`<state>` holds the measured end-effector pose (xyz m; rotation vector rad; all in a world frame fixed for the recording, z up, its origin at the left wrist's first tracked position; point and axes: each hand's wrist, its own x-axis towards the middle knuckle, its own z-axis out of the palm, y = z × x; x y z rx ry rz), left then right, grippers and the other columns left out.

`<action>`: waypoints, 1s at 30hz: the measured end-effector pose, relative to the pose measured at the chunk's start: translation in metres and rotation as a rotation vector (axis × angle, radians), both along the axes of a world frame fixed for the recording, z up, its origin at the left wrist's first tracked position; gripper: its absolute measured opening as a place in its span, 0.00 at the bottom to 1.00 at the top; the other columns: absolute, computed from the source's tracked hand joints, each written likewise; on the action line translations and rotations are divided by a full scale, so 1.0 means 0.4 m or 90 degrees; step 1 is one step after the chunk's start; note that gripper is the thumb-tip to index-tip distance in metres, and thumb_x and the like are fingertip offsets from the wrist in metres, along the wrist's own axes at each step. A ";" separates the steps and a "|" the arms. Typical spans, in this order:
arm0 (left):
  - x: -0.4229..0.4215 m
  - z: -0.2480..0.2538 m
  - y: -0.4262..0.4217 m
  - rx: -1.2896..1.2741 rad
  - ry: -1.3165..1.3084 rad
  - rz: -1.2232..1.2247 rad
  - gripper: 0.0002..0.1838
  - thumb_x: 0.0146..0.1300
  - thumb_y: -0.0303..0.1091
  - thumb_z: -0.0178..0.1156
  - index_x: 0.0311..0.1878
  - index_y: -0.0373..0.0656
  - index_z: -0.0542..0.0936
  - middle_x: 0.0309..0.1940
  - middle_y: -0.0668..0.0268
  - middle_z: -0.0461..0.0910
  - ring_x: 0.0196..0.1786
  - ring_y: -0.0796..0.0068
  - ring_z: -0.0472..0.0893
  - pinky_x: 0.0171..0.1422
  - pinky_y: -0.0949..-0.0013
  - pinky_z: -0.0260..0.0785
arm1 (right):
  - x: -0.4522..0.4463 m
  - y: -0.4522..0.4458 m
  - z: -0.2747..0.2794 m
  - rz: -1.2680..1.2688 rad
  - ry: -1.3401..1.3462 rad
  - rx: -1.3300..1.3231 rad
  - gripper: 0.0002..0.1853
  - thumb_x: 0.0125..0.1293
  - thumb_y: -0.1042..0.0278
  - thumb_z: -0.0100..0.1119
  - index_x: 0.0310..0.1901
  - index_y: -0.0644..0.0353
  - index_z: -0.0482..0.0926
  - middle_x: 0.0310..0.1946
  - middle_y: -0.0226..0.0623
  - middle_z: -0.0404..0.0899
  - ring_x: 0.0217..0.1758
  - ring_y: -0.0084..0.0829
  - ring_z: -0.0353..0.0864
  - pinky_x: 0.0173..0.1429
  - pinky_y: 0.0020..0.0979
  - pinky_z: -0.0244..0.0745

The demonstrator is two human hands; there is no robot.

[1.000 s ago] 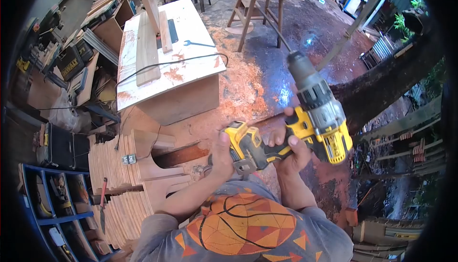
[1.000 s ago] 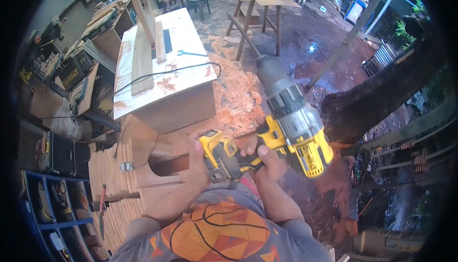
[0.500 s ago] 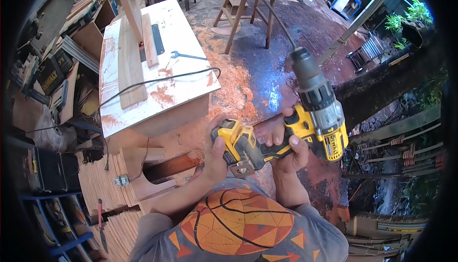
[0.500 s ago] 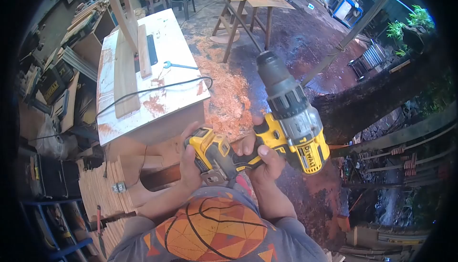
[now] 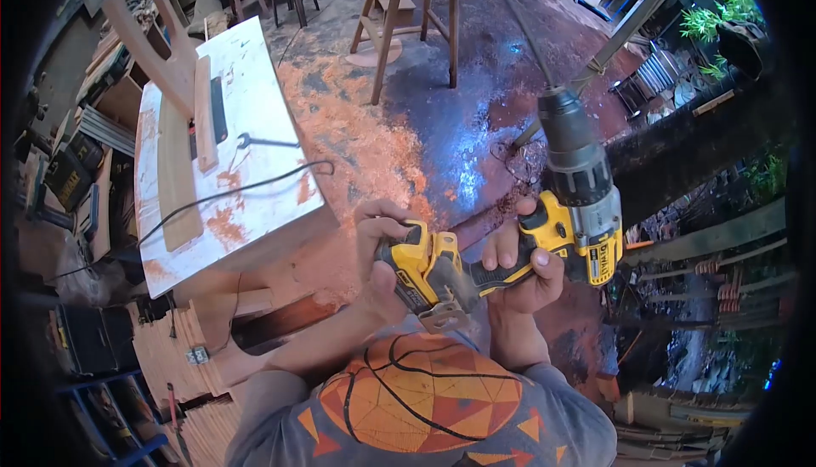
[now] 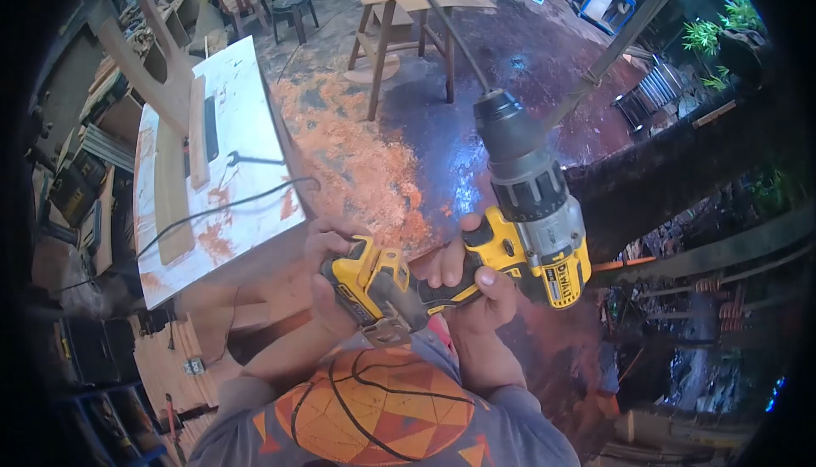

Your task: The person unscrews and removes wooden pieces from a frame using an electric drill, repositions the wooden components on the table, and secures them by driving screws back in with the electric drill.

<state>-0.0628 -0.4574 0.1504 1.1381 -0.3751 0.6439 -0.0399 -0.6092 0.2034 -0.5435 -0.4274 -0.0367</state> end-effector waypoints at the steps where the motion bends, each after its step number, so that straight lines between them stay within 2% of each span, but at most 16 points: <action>1: 0.042 -0.002 -0.034 -0.072 0.008 -0.027 0.23 0.77 0.52 0.44 0.52 0.38 0.67 0.51 0.56 0.63 0.51 0.68 0.70 0.58 0.61 0.69 | 0.036 -0.031 -0.005 -0.019 0.024 0.002 0.35 0.65 0.70 0.52 0.71 0.70 0.54 0.63 0.53 0.72 0.33 0.29 0.75 0.36 0.34 0.78; 8: 0.235 -0.020 -0.225 -0.096 0.127 -0.097 0.19 0.74 0.49 0.47 0.46 0.39 0.67 0.49 0.58 0.61 0.51 0.68 0.70 0.57 0.60 0.72 | 0.257 -0.214 -0.020 -0.036 0.089 -0.021 0.33 0.64 0.69 0.52 0.70 0.70 0.57 0.63 0.52 0.73 0.33 0.27 0.75 0.36 0.33 0.78; 11: 0.314 -0.043 -0.257 -0.076 0.124 -0.075 0.24 0.75 0.54 0.46 0.52 0.38 0.68 0.52 0.57 0.62 0.53 0.67 0.70 0.62 0.59 0.70 | 0.344 -0.245 -0.039 -0.016 0.081 -0.020 0.32 0.64 0.69 0.53 0.68 0.70 0.59 0.62 0.50 0.73 0.34 0.26 0.74 0.37 0.31 0.77; 13: 0.362 -0.045 -0.256 -0.015 0.107 -0.027 0.29 0.74 0.60 0.50 0.61 0.43 0.68 0.60 0.59 0.65 0.63 0.61 0.73 0.67 0.54 0.70 | 0.411 -0.257 -0.055 -0.026 0.071 -0.048 0.31 0.64 0.69 0.53 0.67 0.71 0.59 0.60 0.49 0.73 0.34 0.27 0.74 0.37 0.31 0.77; 14: 0.380 -0.056 -0.236 -0.015 0.110 -0.012 0.29 0.74 0.60 0.50 0.61 0.43 0.68 0.60 0.59 0.65 0.63 0.61 0.73 0.67 0.54 0.70 | 0.443 -0.257 -0.060 -0.051 0.059 -0.076 0.30 0.64 0.69 0.53 0.66 0.71 0.60 0.58 0.48 0.73 0.34 0.27 0.74 0.38 0.32 0.78; 15: 0.400 -0.078 -0.206 -0.028 0.175 0.033 0.32 0.75 0.61 0.47 0.66 0.43 0.65 0.63 0.58 0.65 0.64 0.60 0.72 0.70 0.53 0.68 | 0.472 -0.252 -0.052 -0.082 0.064 -0.116 0.28 0.64 0.70 0.54 0.64 0.71 0.62 0.49 0.45 0.75 0.35 0.27 0.75 0.38 0.32 0.78; 16: 0.422 -0.107 -0.172 -0.043 0.239 0.071 0.34 0.76 0.62 0.44 0.71 0.42 0.63 0.67 0.57 0.65 0.66 0.60 0.71 0.72 0.53 0.65 | 0.508 -0.260 -0.069 -0.080 0.059 -0.119 0.28 0.64 0.70 0.54 0.64 0.71 0.62 0.49 0.45 0.75 0.35 0.27 0.75 0.38 0.32 0.78; 17: 0.433 -0.155 -0.128 -0.053 0.283 0.125 0.37 0.77 0.62 0.41 0.74 0.39 0.59 0.67 0.57 0.66 0.68 0.60 0.71 0.76 0.54 0.61 | 0.548 -0.273 -0.099 -0.099 0.073 -0.202 0.26 0.64 0.70 0.54 0.62 0.70 0.64 0.46 0.43 0.76 0.34 0.28 0.76 0.39 0.32 0.78; 19: 0.447 -0.222 -0.036 -0.098 0.276 0.201 0.36 0.77 0.58 0.46 0.74 0.38 0.58 0.67 0.57 0.66 0.68 0.60 0.71 0.75 0.55 0.62 | 0.618 -0.246 -0.090 -0.175 0.089 -0.315 0.23 0.62 0.69 0.59 0.57 0.68 0.69 0.35 0.37 0.76 0.32 0.29 0.76 0.39 0.32 0.78; 20: 0.454 -0.232 -0.003 -0.107 0.271 0.204 0.36 0.77 0.58 0.46 0.74 0.38 0.58 0.67 0.57 0.66 0.68 0.60 0.71 0.75 0.55 0.62 | 0.648 -0.245 -0.111 -0.172 0.080 -0.322 0.23 0.62 0.69 0.59 0.57 0.68 0.69 0.35 0.37 0.76 0.32 0.29 0.76 0.39 0.32 0.78; 22: 0.454 -0.235 0.075 -0.056 0.382 0.295 0.35 0.76 0.54 0.49 0.75 0.39 0.57 0.67 0.57 0.67 0.67 0.60 0.72 0.73 0.56 0.64 | 0.731 -0.251 -0.176 -0.247 0.236 -0.419 0.24 0.61 0.71 0.62 0.58 0.68 0.70 0.34 0.36 0.75 0.30 0.29 0.76 0.40 0.31 0.78; 24: 0.466 -0.290 0.150 -0.027 0.337 0.357 0.34 0.75 0.50 0.53 0.74 0.38 0.60 0.66 0.57 0.68 0.66 0.59 0.73 0.71 0.56 0.66 | 0.798 -0.205 -0.160 -0.263 0.365 -0.486 0.27 0.60 0.73 0.64 0.61 0.70 0.71 0.35 0.36 0.75 0.32 0.27 0.77 0.40 0.30 0.77; 26: 0.496 -0.288 0.245 0.006 0.299 0.425 0.33 0.73 0.46 0.57 0.73 0.37 0.62 0.64 0.56 0.70 0.64 0.59 0.74 0.69 0.57 0.68 | 0.902 -0.132 -0.156 -0.092 0.159 -0.417 0.28 0.60 0.75 0.63 0.63 0.71 0.72 0.35 0.35 0.77 0.33 0.26 0.78 0.40 0.29 0.77; 28: 0.513 -0.239 0.326 0.252 0.392 0.553 0.31 0.66 0.40 0.68 0.66 0.33 0.71 0.58 0.52 0.74 0.58 0.57 0.78 0.64 0.59 0.70 | 0.971 -0.067 -0.142 -0.101 0.109 -0.561 0.28 0.59 0.75 0.63 0.63 0.71 0.74 0.37 0.35 0.79 0.33 0.25 0.79 0.39 0.27 0.76; 29: 0.532 -0.223 0.371 0.255 0.368 0.632 0.26 0.63 0.34 0.70 0.61 0.33 0.75 0.54 0.49 0.76 0.55 0.53 0.79 0.61 0.59 0.72 | 1.006 -0.038 -0.133 -0.070 0.079 -0.625 0.28 0.59 0.75 0.63 0.62 0.72 0.75 0.38 0.36 0.80 0.33 0.25 0.79 0.38 0.26 0.76; 30: 0.543 -0.227 0.421 0.246 0.372 0.663 0.26 0.63 0.34 0.70 0.61 0.33 0.75 0.54 0.49 0.76 0.55 0.53 0.79 0.61 0.59 0.72 | 1.042 -0.004 -0.131 -0.046 0.045 -0.682 0.28 0.58 0.76 0.63 0.62 0.72 0.75 0.39 0.37 0.81 0.32 0.25 0.79 0.38 0.25 0.75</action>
